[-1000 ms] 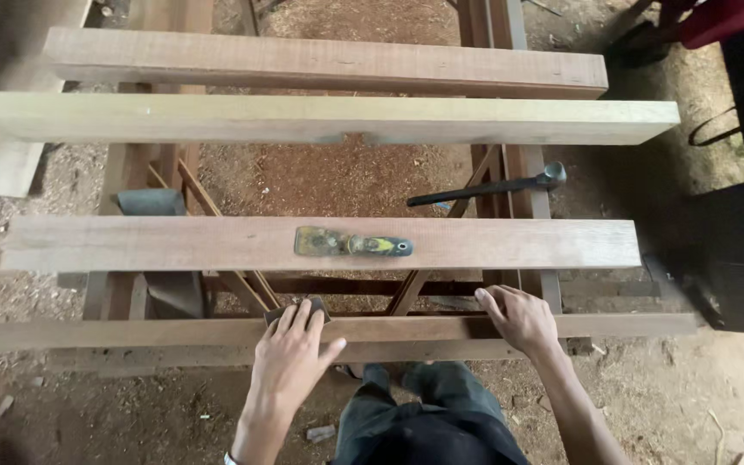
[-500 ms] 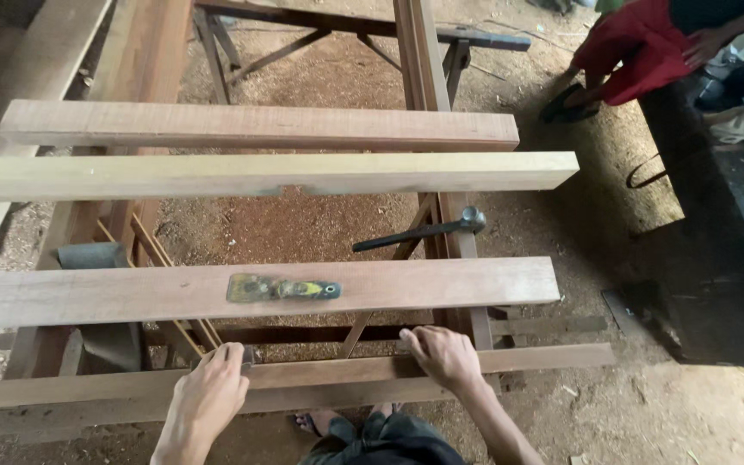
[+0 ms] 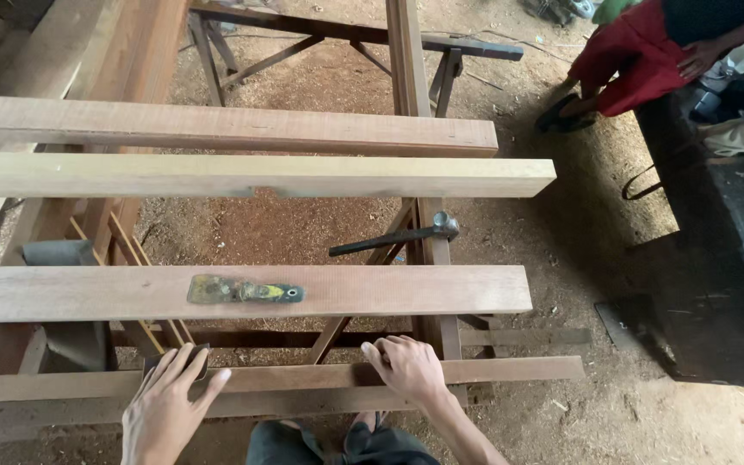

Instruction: The person sands the surfaces and edges of several wooden planks by hand using a sanding block, moving between different pieces laid across a workbench.

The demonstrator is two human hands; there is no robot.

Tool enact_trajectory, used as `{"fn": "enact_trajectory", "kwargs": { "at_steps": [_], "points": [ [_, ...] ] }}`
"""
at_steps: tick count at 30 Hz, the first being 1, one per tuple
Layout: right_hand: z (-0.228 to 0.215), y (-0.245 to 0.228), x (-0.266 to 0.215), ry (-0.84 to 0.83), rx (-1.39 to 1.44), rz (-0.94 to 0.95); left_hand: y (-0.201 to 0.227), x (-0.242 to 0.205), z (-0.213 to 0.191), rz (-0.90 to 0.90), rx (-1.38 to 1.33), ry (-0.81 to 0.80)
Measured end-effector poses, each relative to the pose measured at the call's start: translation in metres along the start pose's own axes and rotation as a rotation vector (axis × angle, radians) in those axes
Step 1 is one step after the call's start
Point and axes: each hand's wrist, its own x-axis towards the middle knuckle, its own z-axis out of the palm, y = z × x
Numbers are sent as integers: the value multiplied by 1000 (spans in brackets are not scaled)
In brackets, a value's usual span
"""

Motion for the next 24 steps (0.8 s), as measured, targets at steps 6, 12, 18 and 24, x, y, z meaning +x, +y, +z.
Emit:
{"fn": "enact_trajectory", "kwargs": {
  "at_steps": [6, 12, 18, 24],
  "points": [
    [2, -2, -2, -41, 10, 65, -21, 5, 21, 199, -114, 70],
    [3, -9, 4, 47, -45, -107, -18, 8, 9, 150, -57, -27],
    [39, -35, 19, -79, -98, -49, 6, 28, 1, 227, 24, -175],
    [79, -68, 28, -91, -77, 28, -1, 24, 6, 263, -94, -120]
  ]
}}
